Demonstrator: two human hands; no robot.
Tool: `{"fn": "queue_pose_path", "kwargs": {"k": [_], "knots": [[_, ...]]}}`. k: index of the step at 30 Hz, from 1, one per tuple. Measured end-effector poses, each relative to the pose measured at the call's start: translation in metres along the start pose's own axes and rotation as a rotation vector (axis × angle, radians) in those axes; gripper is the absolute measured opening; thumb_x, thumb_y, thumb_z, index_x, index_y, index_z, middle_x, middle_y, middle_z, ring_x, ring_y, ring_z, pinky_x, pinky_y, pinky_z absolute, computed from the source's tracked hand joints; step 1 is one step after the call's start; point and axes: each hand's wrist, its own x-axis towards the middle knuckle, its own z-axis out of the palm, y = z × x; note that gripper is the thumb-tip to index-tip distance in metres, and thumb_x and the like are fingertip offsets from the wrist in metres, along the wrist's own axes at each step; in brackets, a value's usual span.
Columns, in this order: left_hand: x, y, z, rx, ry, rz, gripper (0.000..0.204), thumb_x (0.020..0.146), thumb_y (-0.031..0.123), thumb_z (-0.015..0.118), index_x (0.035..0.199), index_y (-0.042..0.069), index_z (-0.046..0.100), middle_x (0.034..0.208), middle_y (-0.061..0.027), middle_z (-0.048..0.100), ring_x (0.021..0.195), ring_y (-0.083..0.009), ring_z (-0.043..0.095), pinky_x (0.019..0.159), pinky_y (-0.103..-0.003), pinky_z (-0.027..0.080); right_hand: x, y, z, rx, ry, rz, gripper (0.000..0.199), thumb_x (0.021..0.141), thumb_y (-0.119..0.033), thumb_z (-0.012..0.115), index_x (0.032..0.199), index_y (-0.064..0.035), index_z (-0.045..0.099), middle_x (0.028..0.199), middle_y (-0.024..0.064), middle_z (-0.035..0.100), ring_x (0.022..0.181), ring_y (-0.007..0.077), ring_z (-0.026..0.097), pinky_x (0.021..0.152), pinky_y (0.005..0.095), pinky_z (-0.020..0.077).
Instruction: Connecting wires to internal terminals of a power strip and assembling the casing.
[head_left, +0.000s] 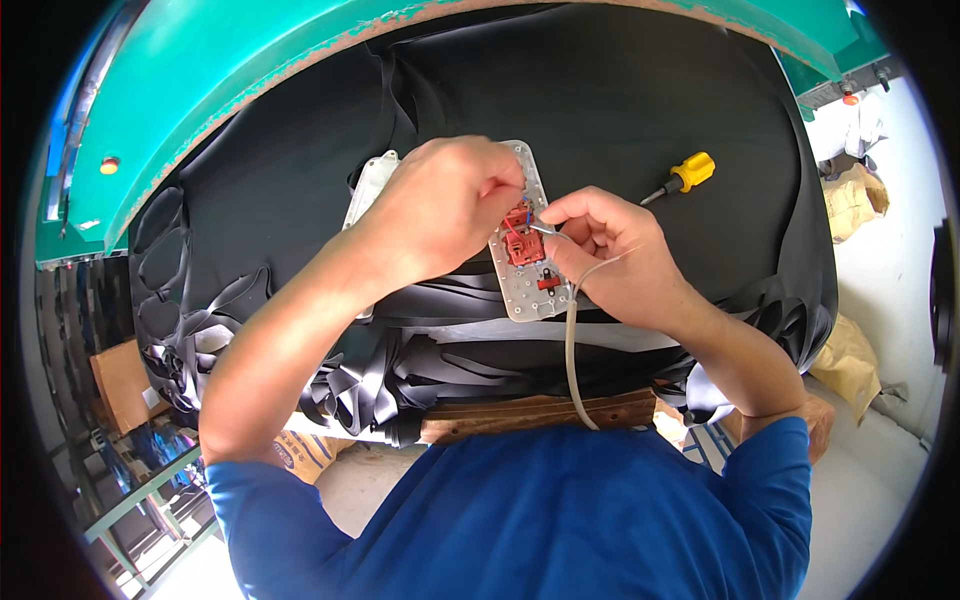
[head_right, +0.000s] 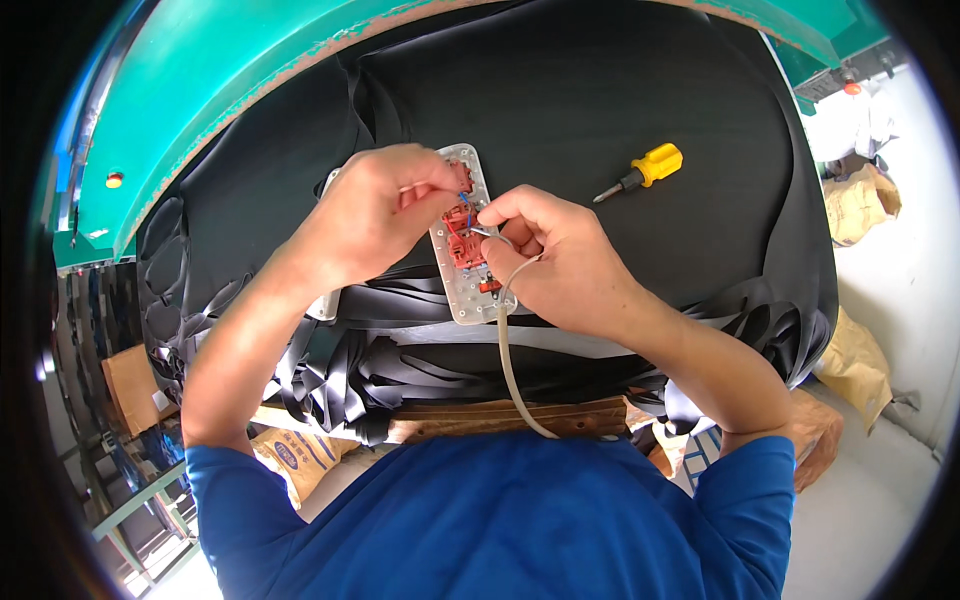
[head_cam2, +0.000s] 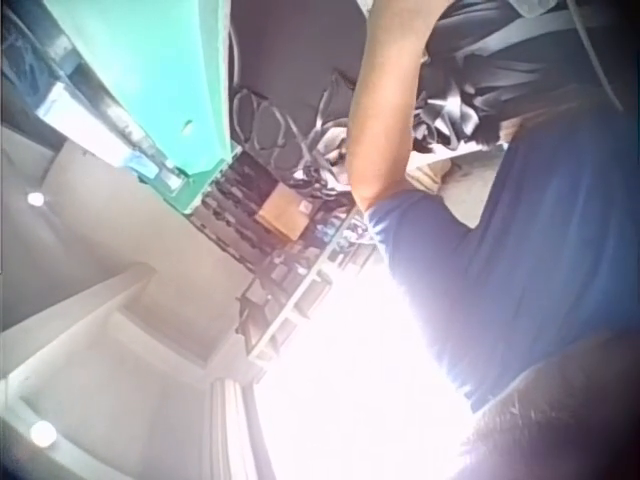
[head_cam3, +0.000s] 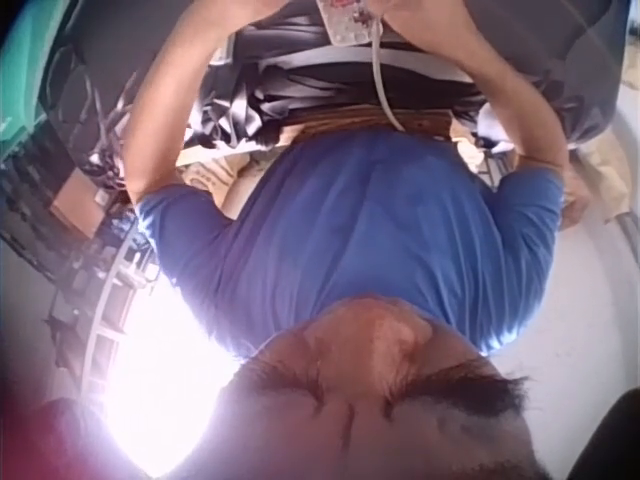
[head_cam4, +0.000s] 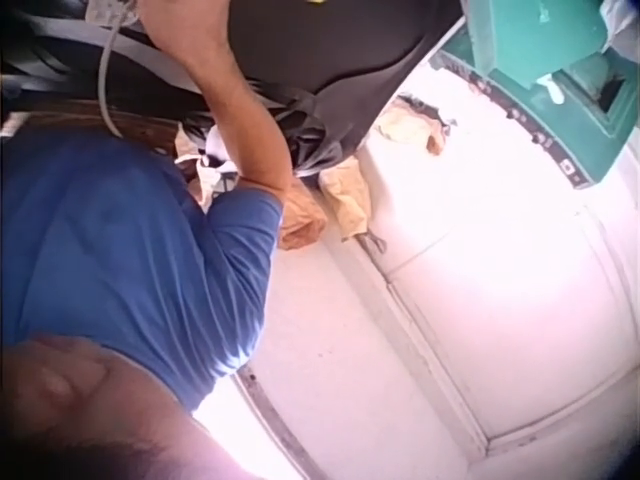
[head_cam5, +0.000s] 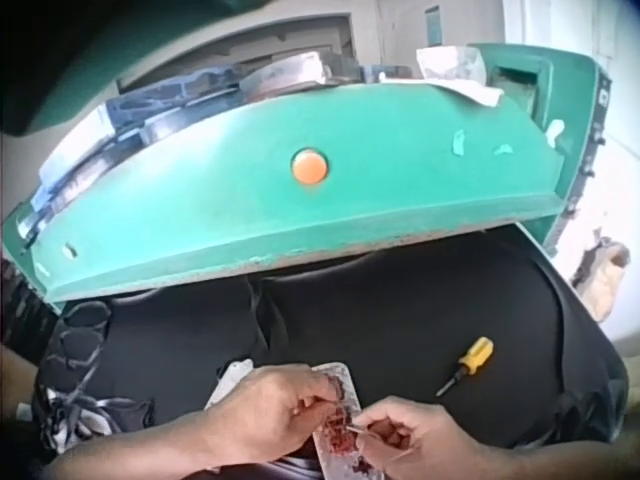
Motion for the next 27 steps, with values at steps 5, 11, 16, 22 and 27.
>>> {"fn": "queue_pose_path", "kwargs": {"k": [5, 11, 16, 22, 27], "knots": [[-0.022, -0.002, 0.011, -0.249, -0.119, -0.213, 0.008, 0.088, -0.004, 0.066, 0.095, -0.004, 0.068, 0.082, -0.0056, 0.065, 0.071, -0.0086, 0.059, 0.062, -0.025, 0.049, 0.000, -0.005, 0.002, -0.185, -0.001, -0.024, 0.019, 0.091, 0.003, 0.063, 0.110, -0.0010, 0.065, 0.071, -0.0051, 0.054, 0.061, 0.0000, 0.045, 0.056, 0.0187, 0.0381], [-0.030, -0.006, 0.021, -0.208, 0.050, -0.040, 0.013, 0.085, -0.004, 0.068, 0.098, -0.003, 0.070, 0.079, -0.0072, 0.064, 0.067, -0.0106, 0.059, 0.060, -0.026, 0.048, 0.002, -0.008, 0.002, -0.257, -0.025, -0.024, 0.020, 0.092, 0.002, 0.062, 0.111, -0.0012, 0.066, 0.065, -0.0059, 0.050, 0.057, 0.0003, 0.043, 0.053, 0.0194, 0.0362], [-0.029, -0.007, 0.019, -0.108, 0.075, 0.084, 0.016, 0.082, -0.002, 0.072, 0.098, -0.001, 0.071, 0.077, -0.0117, 0.064, 0.063, -0.0181, 0.061, 0.057, -0.030, 0.048, 0.004, -0.016, 0.002, -0.086, -0.027, 0.165, 0.019, 0.096, -0.003, 0.057, 0.113, -0.0014, 0.065, 0.064, -0.0031, 0.053, 0.055, 0.0024, 0.046, 0.048, 0.0215, 0.0357], [-0.028, -0.008, 0.020, -0.090, 0.082, 0.106, 0.014, 0.082, -0.001, 0.070, 0.097, -0.001, 0.071, 0.077, -0.0135, 0.065, 0.064, -0.0228, 0.064, 0.057, -0.033, 0.049, 0.006, -0.029, -0.005, 0.038, -0.118, 0.332, 0.024, 0.095, -0.011, 0.054, 0.116, -0.0010, 0.062, 0.072, 0.0024, 0.059, 0.055, 0.0070, 0.053, 0.049, 0.0245, 0.0421], [-0.025, -0.008, 0.019, -0.107, 0.047, 0.097, 0.013, 0.082, -0.001, 0.070, 0.095, -0.001, 0.070, 0.078, -0.0134, 0.065, 0.065, -0.0226, 0.064, 0.058, -0.033, 0.050, 0.005, -0.031, 0.000, 0.080, -0.093, 0.407, 0.021, 0.098, -0.013, 0.054, 0.115, -0.0018, 0.061, 0.071, 0.0039, 0.060, 0.051, 0.0071, 0.050, 0.044, 0.0240, 0.0389]]}}
